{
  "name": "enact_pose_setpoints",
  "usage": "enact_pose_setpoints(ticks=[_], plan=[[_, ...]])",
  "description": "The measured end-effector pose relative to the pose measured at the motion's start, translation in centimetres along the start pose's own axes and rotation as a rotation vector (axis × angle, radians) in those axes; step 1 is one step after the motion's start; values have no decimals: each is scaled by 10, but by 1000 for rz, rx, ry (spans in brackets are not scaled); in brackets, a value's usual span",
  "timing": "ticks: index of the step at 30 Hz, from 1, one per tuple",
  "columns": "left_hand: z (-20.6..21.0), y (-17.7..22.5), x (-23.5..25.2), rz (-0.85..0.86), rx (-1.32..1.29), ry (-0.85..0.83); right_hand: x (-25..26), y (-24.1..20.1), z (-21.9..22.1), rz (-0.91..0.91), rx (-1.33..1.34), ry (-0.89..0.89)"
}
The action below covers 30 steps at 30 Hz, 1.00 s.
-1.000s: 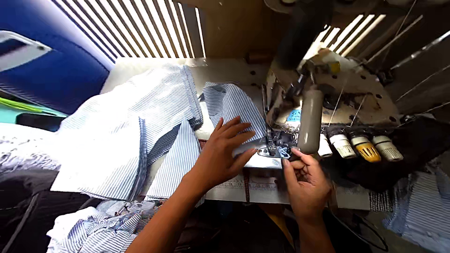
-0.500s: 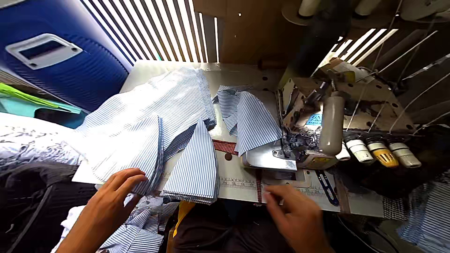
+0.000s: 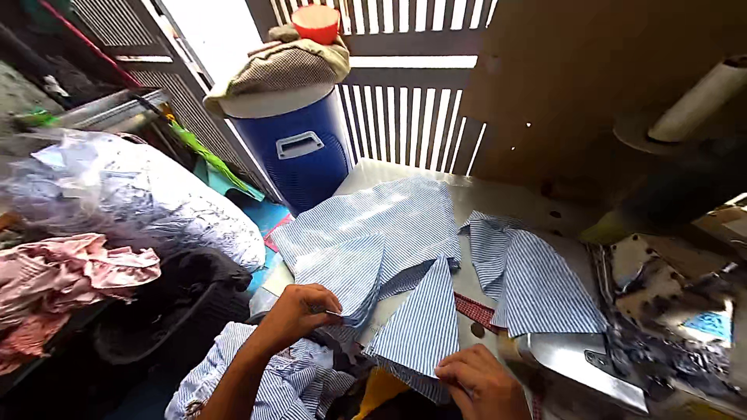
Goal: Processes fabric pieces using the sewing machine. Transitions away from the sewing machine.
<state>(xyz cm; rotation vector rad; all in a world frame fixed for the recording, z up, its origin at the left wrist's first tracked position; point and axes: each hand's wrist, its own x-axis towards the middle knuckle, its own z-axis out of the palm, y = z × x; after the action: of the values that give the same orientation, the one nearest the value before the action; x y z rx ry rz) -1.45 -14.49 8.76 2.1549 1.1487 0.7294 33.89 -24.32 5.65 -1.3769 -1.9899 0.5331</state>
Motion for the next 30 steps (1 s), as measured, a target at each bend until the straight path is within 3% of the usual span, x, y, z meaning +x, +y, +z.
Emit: enact_pose_setpoints(ticks=[2, 4, 9, 12, 15, 17, 21, 25, 27, 30], plan=[[-8, 2, 7, 16, -22, -35, 14, 3, -9, -1, 57, -86], [-14, 4, 18, 31, -7, 8, 31, 10, -12, -55, 106, -46], [-9, 38, 50, -91, 279, 403, 62, 9, -14, -48, 331, 223], [10, 85, 54, -2, 214, 452, 37, -13, -21, -214, 480, 165], [58, 118, 47, 99, -122, 284, -1, -29, -35, -383, 638, -35], [89, 135, 41, 131, -317, 111, -21, -35, -50, -411, 717, -68], [141, 163, 28, 105, -631, -167, -54, -26, -69, -142, 537, 272], [176, 183, 22, 50, -818, -265, -76, -7, -77, 94, 489, 449], [184, 188, 25, 57, -848, -316, -86, -1, -81, 188, 484, 449], [190, 190, 34, 100, -733, -331, -101, 15, -89, 212, 657, 255]])
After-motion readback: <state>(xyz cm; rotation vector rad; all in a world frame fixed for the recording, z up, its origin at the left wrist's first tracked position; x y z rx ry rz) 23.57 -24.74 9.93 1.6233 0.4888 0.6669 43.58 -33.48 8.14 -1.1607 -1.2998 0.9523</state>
